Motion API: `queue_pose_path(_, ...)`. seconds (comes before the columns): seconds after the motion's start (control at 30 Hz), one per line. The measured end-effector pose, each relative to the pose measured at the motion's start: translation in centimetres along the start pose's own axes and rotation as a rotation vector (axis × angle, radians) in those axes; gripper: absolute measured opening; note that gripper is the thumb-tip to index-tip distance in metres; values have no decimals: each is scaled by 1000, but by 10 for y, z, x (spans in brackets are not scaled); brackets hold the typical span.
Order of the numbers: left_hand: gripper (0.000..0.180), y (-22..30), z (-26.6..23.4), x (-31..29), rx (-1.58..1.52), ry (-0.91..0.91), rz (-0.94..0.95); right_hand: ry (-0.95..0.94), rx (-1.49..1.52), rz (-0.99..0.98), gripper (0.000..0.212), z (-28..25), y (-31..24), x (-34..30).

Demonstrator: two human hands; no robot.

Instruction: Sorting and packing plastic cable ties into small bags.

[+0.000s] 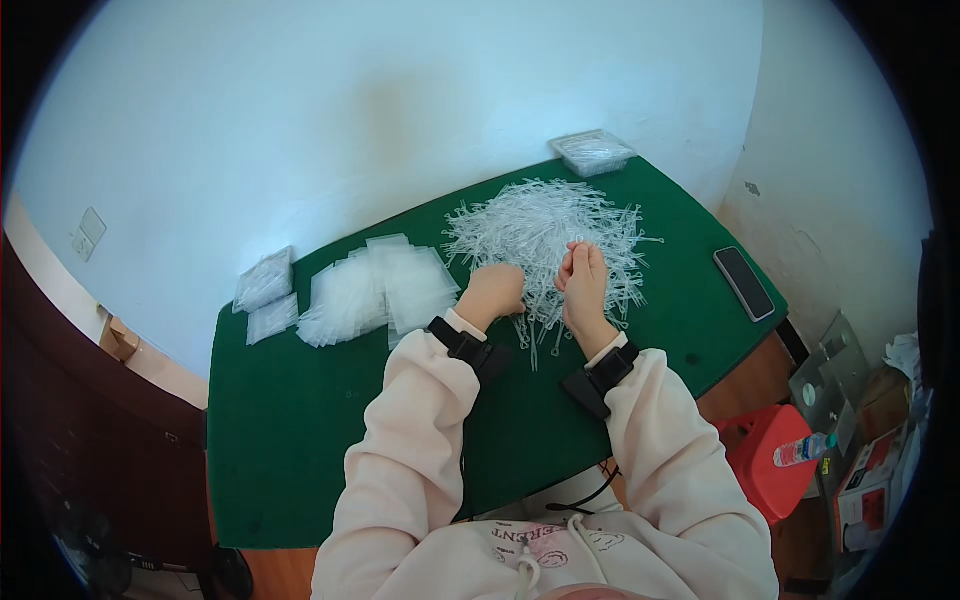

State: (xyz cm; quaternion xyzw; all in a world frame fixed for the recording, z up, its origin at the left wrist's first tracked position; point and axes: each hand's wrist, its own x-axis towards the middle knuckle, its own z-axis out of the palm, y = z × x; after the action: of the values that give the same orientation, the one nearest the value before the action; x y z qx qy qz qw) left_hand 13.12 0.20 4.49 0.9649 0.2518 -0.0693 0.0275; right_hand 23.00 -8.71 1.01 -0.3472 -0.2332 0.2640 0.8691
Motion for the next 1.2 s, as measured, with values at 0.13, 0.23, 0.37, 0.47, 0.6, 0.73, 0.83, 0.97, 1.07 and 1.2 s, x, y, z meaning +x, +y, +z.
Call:
queue_pose_path(0.13,27,-2,3,1,-26,31,39,3,-2,21,18,0,-1,-2)
queue_pose_path(0.23,22,-4,3,1,-36,60,63,11,-42,42,18,1,-3,-1)
queue_pose_path(0.37,16,-9,-10,-4,-57,84,34,1,-145,45,18,0,1,0)
queue_pose_path(0.47,12,-13,-18,-11,-37,217,22,-15,-160,58,17,0,0,-1)
queue_pose_path(0.6,7,-18,-21,-19,-98,378,78,-39,-106,91,15,1,-2,-2)
queue_pose_path(0.73,9,-12,-28,-19,-136,465,124,-55,-117,95,15,1,-1,-2)
queue_pose_path(0.83,7,-3,-29,-11,-179,608,89,-60,-136,96,16,2,-1,-2)
queue_pose_path(0.97,8,4,-35,-14,-250,817,133,-56,-132,75,16,1,0,-2)
queue_pose_path(1.07,9,-1,-31,-12,-219,824,198,-65,-364,-201,16,-4,5,1)
queue_pose_path(1.2,10,-6,-27,-18,-94,626,280,-117,-347,-304,18,1,3,-4)
